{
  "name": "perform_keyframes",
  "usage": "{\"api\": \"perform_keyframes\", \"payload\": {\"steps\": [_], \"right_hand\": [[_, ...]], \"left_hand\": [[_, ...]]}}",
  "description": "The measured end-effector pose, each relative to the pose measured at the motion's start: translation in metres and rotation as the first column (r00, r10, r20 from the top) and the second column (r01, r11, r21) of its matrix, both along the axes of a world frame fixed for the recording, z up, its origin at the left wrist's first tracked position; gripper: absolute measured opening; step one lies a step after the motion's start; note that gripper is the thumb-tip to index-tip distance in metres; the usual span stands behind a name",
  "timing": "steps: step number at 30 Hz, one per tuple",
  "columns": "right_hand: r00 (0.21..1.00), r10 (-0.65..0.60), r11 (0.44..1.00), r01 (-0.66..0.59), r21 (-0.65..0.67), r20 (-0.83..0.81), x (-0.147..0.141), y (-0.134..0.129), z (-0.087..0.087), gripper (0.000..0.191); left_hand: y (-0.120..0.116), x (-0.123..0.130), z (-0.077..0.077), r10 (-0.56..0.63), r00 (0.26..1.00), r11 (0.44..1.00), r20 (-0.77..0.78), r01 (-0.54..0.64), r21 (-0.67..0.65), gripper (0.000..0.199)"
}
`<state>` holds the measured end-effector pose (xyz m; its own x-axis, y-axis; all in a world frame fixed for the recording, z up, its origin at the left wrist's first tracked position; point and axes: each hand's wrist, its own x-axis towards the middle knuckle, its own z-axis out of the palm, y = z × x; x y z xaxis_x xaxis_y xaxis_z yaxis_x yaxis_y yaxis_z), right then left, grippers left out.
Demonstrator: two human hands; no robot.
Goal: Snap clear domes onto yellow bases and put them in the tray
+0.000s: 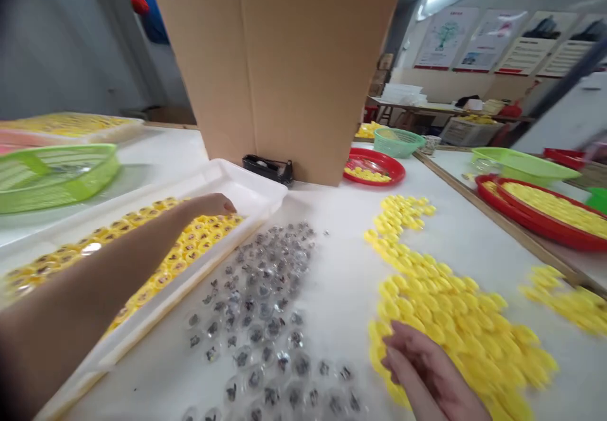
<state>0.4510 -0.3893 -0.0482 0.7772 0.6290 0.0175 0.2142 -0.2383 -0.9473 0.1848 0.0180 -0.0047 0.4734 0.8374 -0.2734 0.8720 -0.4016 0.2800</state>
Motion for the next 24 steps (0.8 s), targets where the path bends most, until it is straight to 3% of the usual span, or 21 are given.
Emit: {"api": "perform_keyframes", "payload": {"steps": [3,6,8,10,13,15,18,22,24], "right_hand": [[0.976,0.07,0.996,-0.055,-0.075,0.205,0.013,-0.012,0.013,0.033],[0.816,0.208,0.969,-0.097,-0.226,0.539,0.024,-0.018,0.019,0.02],[0.707,0.329,0.917,-0.082,-0.389,0.626,0.026,-0.018,0.02,0.016],[0.648,0.437,0.847,-0.063,-0.528,0.624,0.021,-0.014,0.02,0.013],[0.573,0.555,0.747,-0.026,-0.664,0.602,0.01,-0.005,0.017,0.01],[0.519,0.598,0.712,0.007,-0.702,0.611,0.005,0.0,0.014,0.008],[0.487,0.612,0.704,0.023,-0.71,0.623,0.004,0.004,0.009,0.007],[0.53,0.606,0.716,-0.038,-0.697,0.593,-0.002,0.007,0.009,0.01],[0.569,0.597,0.748,-0.138,-0.65,0.566,-0.014,0.013,0.016,0.014]], "left_hand": [[-0.015,0.0,0.002,-0.017,1.0,0.995,0.013,0.015,0.095,0.021],[-0.027,-0.001,0.009,0.03,0.998,0.975,0.046,-0.04,0.218,0.041],[-0.042,0.001,0.021,0.083,0.993,0.946,0.086,-0.105,0.306,0.048],[-0.07,0.005,0.037,0.084,0.981,0.91,0.172,-0.146,0.387,0.049],[-0.136,0.019,0.053,0.0,0.926,0.896,0.378,-0.167,0.411,0.041],[-0.181,0.03,0.049,-0.08,0.863,0.939,0.499,-0.103,0.328,0.036],[-0.231,0.044,0.023,-0.16,0.777,0.983,0.609,0.069,0.17,0.03],[-0.257,0.057,-0.016,0.006,0.739,0.988,0.673,0.1,-0.119,0.025],[-0.263,0.063,-0.026,0.148,0.705,0.931,0.694,0.137,-0.338,0.028]]}}
